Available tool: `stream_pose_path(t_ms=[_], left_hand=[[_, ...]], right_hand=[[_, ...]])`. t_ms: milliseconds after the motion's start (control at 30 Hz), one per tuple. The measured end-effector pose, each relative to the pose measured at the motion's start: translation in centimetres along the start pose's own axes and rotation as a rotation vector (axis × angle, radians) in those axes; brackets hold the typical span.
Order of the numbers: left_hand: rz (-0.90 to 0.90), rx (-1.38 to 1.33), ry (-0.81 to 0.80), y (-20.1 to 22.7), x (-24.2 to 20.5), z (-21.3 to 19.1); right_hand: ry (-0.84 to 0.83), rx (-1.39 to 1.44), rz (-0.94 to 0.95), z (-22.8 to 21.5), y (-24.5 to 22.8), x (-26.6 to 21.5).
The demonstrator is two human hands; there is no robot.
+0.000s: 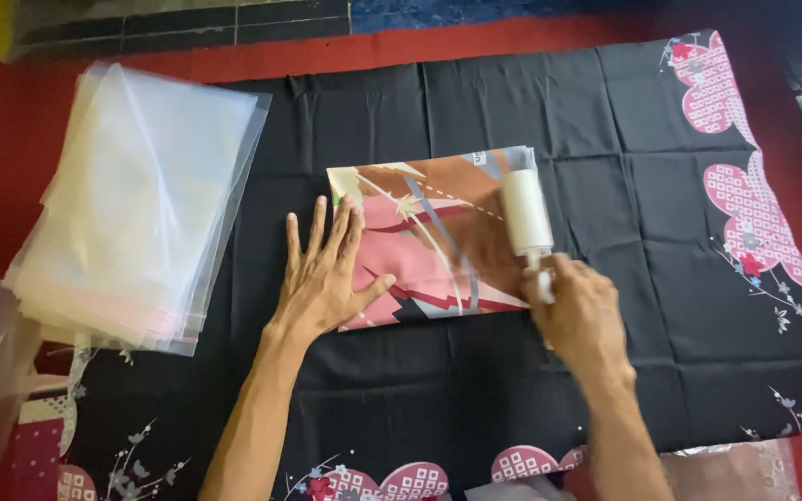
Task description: Cleaning a piece of fabric with a lint roller, folding it, and placing it into a plastic sleeve for packaging.
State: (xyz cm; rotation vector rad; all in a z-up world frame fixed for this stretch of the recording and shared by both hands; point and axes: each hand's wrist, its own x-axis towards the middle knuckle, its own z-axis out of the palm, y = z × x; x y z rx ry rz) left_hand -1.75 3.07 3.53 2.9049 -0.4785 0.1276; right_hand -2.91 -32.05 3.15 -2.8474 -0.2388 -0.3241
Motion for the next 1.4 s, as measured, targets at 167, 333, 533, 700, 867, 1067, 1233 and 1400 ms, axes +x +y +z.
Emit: stream_pose_path(t_ms=[167,333,533,700,867,1067,1233,1400], left_hand=[[-0.040,-0.082,-0.023,0.3,0.7,-1.5],[-0.057,-0.128,-0.002,0.1,3.2,-1.2],[-0.094,-0.007,0.032,-0.9,4.8,1.3],[-0.098,-0.013,0.088,-0.7,4.6,1.5],[-0.124,-0.129,0.092,-1.7,4.9,2.7],[-0.220,-1.152,0.366,-5.0,4.4,2.4],[-0.251,-2.121,0.580,-8.5,3.5,2.9],[-0.405,-2.185,0.592,-8.3,3.9,2.5]], right_hand=[[0.090,0.009,0.045,-3.4,-1.3,1.8],[0.103,0.040,-0.201,1.2,-6.9,4.1],[-0.190,0.045,-0.261,7.1,-9.6,5.7],[0.206,-0.164,-0.207,7.9,-1.5,6.9],[0.047,-0.065,0.027,2.2,1.7,7.4],[0.227,0.121,-0.139,0.6,-4.5,7.7],[0.212,0.197,-0.334,6.4,-12.0,7.1],[0.057,0.291,-0.614,11.5,-14.2,6.2]])
